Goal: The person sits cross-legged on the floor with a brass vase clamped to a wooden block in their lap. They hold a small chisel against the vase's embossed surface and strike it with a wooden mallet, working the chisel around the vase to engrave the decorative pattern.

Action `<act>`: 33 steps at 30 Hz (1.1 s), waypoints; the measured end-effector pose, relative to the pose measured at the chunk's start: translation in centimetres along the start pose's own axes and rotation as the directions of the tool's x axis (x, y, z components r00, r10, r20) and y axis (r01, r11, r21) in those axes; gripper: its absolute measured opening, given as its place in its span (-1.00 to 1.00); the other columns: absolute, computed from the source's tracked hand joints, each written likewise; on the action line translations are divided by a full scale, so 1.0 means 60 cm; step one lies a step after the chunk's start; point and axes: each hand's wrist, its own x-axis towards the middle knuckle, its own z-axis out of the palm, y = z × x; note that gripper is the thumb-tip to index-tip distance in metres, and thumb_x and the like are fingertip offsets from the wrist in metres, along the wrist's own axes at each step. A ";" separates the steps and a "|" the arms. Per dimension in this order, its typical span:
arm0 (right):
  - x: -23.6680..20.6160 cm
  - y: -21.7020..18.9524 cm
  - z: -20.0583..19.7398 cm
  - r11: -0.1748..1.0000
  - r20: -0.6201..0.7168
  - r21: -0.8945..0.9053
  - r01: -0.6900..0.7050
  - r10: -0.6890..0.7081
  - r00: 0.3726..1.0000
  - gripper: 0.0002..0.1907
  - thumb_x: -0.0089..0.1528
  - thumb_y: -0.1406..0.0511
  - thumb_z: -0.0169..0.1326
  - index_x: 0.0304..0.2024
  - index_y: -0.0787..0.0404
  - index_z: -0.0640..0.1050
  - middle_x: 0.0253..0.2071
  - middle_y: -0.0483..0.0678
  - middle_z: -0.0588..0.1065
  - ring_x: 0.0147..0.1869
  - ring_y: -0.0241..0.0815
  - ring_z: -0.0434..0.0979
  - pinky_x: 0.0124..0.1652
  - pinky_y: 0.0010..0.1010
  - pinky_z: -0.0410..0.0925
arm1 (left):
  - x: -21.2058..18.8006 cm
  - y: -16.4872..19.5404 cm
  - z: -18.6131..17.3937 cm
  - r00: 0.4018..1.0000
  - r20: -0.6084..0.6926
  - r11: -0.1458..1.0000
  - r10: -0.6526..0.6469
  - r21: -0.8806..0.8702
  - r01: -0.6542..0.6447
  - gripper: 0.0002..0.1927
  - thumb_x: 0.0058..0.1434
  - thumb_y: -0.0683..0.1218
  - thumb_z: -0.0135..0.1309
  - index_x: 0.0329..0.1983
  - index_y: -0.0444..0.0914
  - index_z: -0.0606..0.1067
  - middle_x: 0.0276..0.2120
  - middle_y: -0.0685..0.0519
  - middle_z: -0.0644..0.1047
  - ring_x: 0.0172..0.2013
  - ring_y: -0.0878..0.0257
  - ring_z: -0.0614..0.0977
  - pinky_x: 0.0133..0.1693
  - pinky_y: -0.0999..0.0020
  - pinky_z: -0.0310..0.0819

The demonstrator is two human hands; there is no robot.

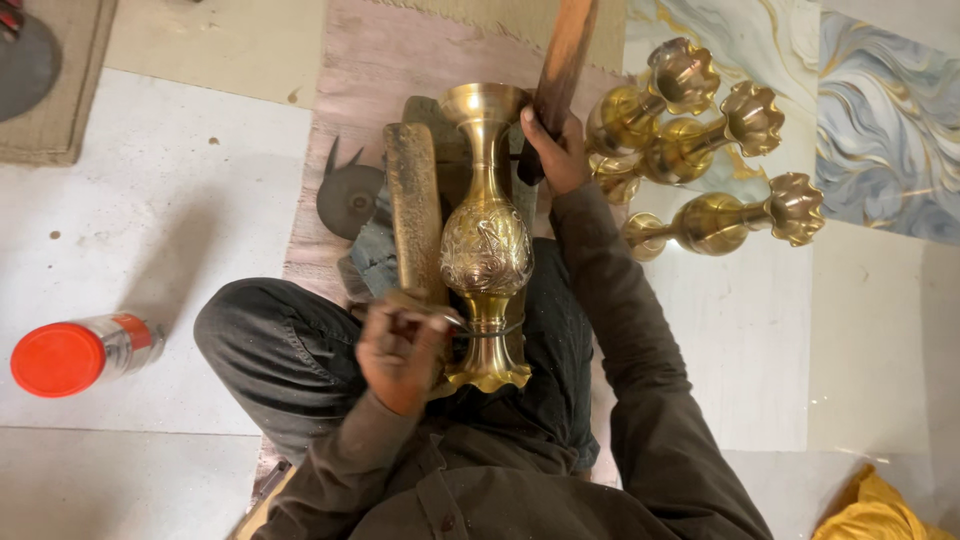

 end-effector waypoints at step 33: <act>0.014 0.002 0.039 0.814 0.003 -0.564 0.141 -0.169 0.986 -0.57 0.28 0.03 0.28 -0.15 0.29 0.63 -0.53 -0.04 0.54 -0.52 -0.20 0.55 -0.44 -0.29 0.39 | -0.072 -0.047 -0.001 0.968 0.213 0.984 -0.137 0.139 0.109 -0.63 0.40 -0.22 0.07 0.20 -0.43 0.29 -0.14 -0.19 0.63 -0.14 0.20 0.73 -0.17 0.31 0.69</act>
